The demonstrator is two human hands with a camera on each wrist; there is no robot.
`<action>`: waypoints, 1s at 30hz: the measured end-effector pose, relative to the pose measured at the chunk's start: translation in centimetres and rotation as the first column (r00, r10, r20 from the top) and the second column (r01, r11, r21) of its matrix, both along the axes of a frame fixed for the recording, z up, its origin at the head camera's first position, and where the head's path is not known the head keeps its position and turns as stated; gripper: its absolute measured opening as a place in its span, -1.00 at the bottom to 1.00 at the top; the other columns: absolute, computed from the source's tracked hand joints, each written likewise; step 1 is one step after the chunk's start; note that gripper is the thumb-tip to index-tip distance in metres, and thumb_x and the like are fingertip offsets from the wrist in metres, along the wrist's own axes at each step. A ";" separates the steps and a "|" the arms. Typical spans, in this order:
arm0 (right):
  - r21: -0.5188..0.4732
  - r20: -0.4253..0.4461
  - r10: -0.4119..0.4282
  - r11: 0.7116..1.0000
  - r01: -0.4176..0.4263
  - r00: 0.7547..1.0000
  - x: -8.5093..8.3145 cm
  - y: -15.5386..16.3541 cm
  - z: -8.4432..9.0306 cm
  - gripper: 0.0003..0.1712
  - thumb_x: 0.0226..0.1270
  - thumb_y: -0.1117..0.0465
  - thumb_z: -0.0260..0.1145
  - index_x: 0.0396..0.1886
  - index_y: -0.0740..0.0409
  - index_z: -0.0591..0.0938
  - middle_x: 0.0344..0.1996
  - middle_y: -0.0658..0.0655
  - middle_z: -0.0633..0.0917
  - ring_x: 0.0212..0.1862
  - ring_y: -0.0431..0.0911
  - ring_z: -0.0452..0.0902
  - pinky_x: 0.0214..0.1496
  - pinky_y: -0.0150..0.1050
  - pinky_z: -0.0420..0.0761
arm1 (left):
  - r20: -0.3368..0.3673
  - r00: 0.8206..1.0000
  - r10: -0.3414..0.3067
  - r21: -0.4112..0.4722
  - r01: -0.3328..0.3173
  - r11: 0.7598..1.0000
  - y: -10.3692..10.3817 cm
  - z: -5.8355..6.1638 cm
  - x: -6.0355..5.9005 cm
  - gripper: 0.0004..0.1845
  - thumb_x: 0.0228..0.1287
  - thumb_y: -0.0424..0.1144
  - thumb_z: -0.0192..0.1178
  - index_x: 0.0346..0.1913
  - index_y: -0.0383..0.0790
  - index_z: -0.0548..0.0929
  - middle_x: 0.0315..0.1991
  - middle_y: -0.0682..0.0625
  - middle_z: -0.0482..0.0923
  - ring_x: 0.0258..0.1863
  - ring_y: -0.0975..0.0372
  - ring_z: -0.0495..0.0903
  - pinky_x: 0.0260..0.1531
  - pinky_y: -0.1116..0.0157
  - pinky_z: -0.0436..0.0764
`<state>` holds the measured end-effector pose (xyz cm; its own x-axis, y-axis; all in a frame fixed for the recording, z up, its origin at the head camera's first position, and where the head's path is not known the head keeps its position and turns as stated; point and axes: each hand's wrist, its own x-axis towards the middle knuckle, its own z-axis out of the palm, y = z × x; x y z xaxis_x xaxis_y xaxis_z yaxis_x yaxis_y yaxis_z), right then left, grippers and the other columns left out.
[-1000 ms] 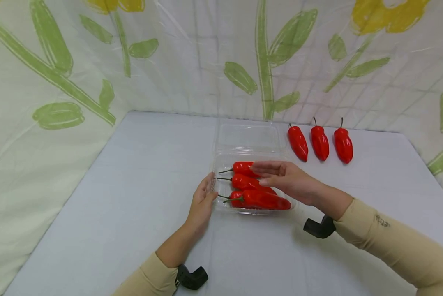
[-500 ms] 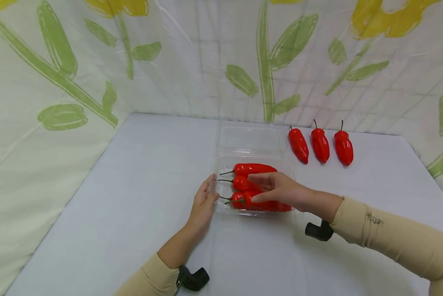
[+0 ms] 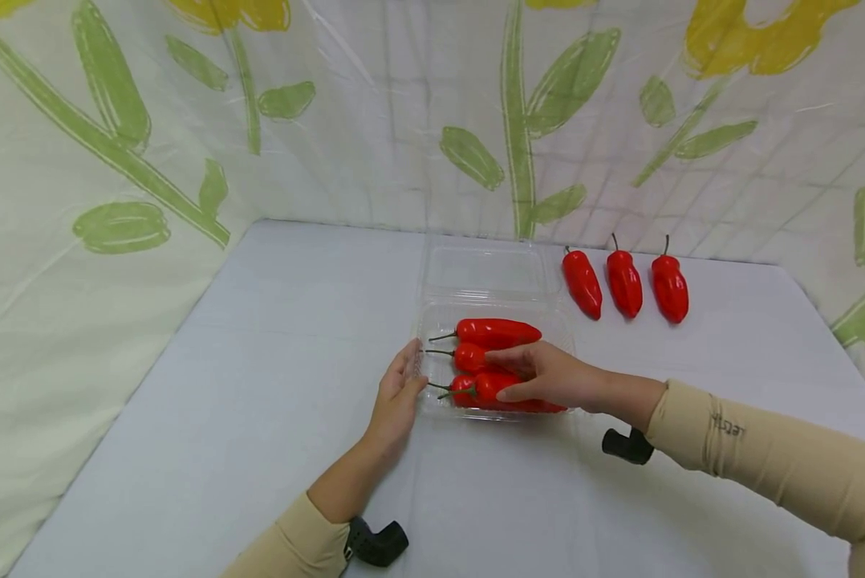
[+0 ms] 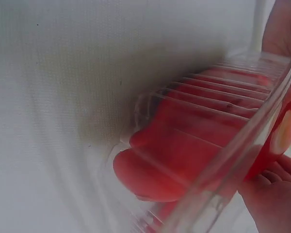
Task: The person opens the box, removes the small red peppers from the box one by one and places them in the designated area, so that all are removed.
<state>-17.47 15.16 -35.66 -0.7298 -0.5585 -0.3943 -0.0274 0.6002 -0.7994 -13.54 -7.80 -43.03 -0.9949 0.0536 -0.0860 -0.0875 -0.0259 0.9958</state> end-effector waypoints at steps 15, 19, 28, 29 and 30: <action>0.127 -0.119 0.125 0.986 -0.110 0.985 0.7 0.3 -0.1 -0.28 0.12 0.15 0.36 0.31 0.10 0.39 -0.06 0.07 0.56 -0.04 -0.05 0.36 -0.28 -0.35 0.57 | 0.008 1.000 0.009 0.001 -0.009 1.000 0.2 0.2 0.0 -0.43 0.31 -0.47 -0.16 0.40 -0.33 0.11 0.45 -0.15 0.06 0.48 0.04 -0.05 0.43 0.06 0.01; 0.116 -0.118 0.126 0.987 -0.113 0.985 0.7 0.4 0.0 -0.28 0.12 0.17 0.36 0.32 0.12 0.38 -0.06 0.07 0.56 -0.04 -0.06 0.37 -0.26 -0.36 0.57 | 0.003 1.000 0.010 -0.006 -0.010 1.000 0.1 0.2 0.0 -0.43 0.31 -0.47 -0.16 0.40 -0.33 0.11 0.45 -0.15 0.06 0.47 0.05 -0.04 0.42 0.06 0.01; 0.116 -0.161 0.122 0.988 -0.104 0.979 0.6 0.5 -0.2 -0.22 0.08 0.18 0.39 0.34 0.11 0.35 -0.05 0.09 0.58 -0.06 -0.06 0.39 -0.26 -0.36 0.60 | -0.003 1.000 0.005 -0.005 -0.005 1.000 -0.1 0.2 -0.1 -0.43 0.32 -0.47 -0.17 0.40 -0.34 0.10 0.46 -0.16 0.04 0.48 0.05 -0.05 0.43 0.07 0.00; 0.120 -0.165 0.121 0.988 -0.102 0.979 0.5 0.5 -0.3 -0.21 0.07 0.17 0.40 0.34 0.11 0.34 -0.04 0.09 0.58 -0.06 -0.06 0.39 -0.26 -0.36 0.60 | -0.003 1.000 0.003 -0.008 -0.003 1.000 -0.1 0.2 -0.1 -0.43 0.32 -0.47 -0.17 0.40 -0.34 0.10 0.46 -0.16 0.05 0.48 0.05 -0.05 0.43 0.07 0.00; 0.127 -0.168 0.120 0.987 -0.100 0.978 0.5 0.6 -0.3 -0.19 0.07 0.17 0.40 0.35 0.10 0.33 -0.03 0.09 0.58 -0.06 -0.06 0.39 -0.26 -0.36 0.61 | -0.001 1.000 0.003 -0.011 -0.003 1.000 -0.1 0.2 -0.1 -0.43 0.32 -0.47 -0.17 0.40 -0.33 0.11 0.46 -0.16 0.05 0.48 0.05 -0.05 0.42 0.07 0.00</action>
<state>-16.97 15.73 -35.98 -0.7299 -0.5968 -0.3333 -0.2315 0.6746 -0.7009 -13.62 -7.86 -42.87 -0.9951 0.0497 -0.0856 -0.0865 -0.0153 0.9961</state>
